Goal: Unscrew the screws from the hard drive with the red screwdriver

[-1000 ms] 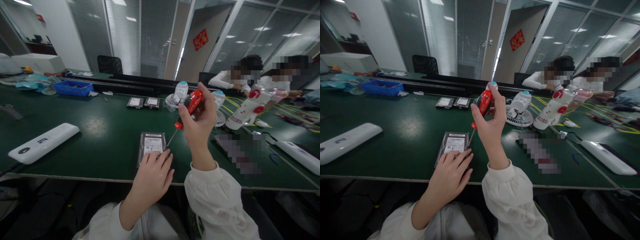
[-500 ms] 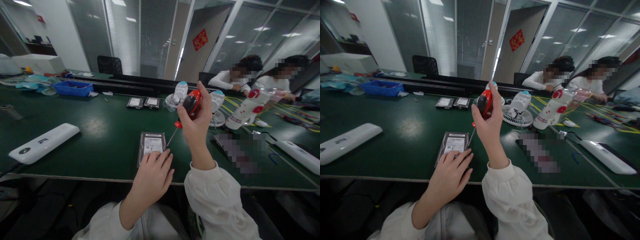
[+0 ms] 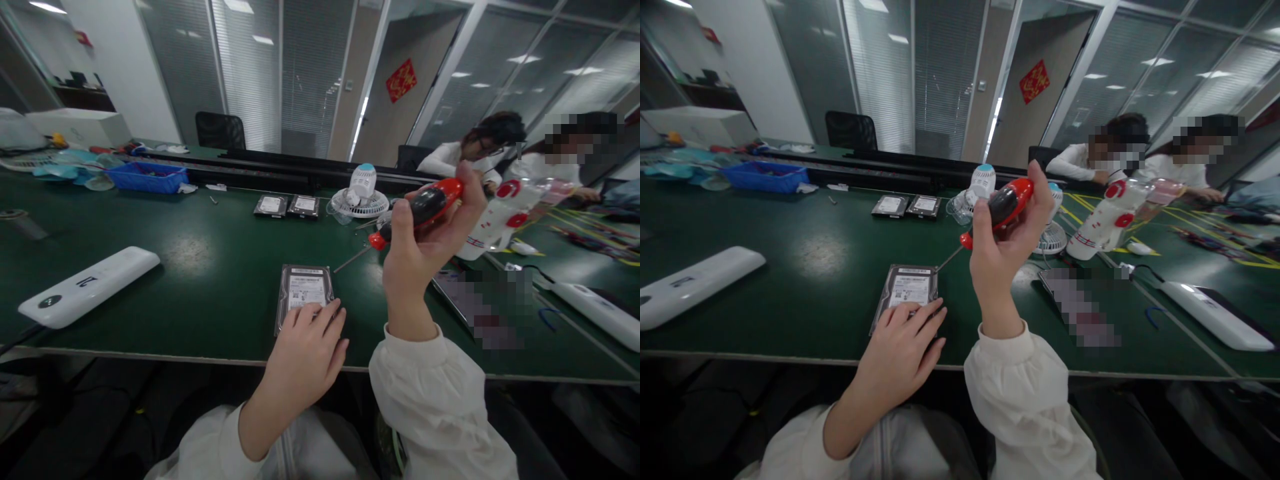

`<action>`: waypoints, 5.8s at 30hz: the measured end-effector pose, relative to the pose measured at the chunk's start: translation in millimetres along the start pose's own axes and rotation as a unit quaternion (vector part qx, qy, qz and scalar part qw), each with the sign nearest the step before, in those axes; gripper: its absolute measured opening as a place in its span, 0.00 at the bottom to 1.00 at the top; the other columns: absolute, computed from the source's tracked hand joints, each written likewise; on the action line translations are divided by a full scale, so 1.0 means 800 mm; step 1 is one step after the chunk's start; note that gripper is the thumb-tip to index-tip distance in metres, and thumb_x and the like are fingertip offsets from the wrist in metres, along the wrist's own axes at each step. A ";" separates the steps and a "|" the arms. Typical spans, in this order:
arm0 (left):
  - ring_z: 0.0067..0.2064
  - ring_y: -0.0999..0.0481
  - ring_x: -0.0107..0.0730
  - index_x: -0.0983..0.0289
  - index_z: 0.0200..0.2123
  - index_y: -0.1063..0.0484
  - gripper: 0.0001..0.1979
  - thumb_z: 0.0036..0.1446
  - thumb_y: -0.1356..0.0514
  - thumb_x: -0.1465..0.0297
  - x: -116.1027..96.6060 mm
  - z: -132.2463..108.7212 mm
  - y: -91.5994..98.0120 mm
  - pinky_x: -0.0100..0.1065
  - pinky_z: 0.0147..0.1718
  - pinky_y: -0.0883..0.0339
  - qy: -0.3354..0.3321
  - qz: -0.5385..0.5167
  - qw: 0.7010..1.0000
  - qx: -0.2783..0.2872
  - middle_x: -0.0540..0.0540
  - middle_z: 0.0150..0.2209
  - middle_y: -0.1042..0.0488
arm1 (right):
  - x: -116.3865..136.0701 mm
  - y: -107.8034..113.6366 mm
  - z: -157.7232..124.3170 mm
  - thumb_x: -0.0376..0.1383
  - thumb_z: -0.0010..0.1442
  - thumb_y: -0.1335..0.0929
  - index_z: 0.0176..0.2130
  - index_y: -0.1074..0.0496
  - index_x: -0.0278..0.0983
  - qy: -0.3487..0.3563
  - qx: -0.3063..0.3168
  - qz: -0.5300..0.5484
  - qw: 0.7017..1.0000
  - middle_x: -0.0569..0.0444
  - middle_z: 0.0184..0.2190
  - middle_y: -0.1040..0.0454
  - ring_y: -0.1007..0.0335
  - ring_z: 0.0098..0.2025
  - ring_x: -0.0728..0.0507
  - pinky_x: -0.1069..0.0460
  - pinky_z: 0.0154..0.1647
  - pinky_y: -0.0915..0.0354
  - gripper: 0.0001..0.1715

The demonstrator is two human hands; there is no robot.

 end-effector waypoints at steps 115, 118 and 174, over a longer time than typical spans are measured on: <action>0.50 0.23 0.44 0.60 0.46 0.22 0.08 0.62 0.33 0.73 0.090 0.008 0.027 0.50 0.52 0.28 0.041 -0.251 0.967 0.001 0.55 0.47 0.18 | -0.023 -0.079 -0.157 0.36 0.56 0.30 0.30 0.25 0.34 -0.424 0.609 0.048 0.669 0.63 0.18 0.33 0.36 0.19 0.54 0.60 0.18 0.38 0.07; 0.51 0.24 0.44 0.60 0.45 0.23 0.09 0.61 0.32 0.74 0.092 0.008 0.025 0.49 0.52 0.28 0.052 -0.256 0.965 0.004 0.55 0.47 0.19 | -0.018 -0.079 -0.163 0.35 0.56 0.29 0.30 0.25 0.34 -0.435 0.616 0.059 0.654 0.63 0.18 0.33 0.36 0.20 0.55 0.61 0.18 0.37 0.06; 0.46 0.25 0.36 0.58 0.41 0.20 0.11 0.63 0.40 0.77 0.147 -0.038 0.065 0.36 0.46 0.34 0.248 -0.407 0.808 -0.347 0.51 0.41 0.22 | 0.005 -0.046 -0.189 0.34 0.59 0.26 0.31 0.25 0.38 -0.303 0.526 -0.076 0.791 0.58 0.32 0.26 0.33 0.35 0.50 0.52 0.37 0.42 0.05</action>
Point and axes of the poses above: each hand's wrist, its own z-axis towards the middle knuckle, its own y-axis out of the back of the hand, x = y × z, the point moved 9 cm from there along z, towards the middle knuckle
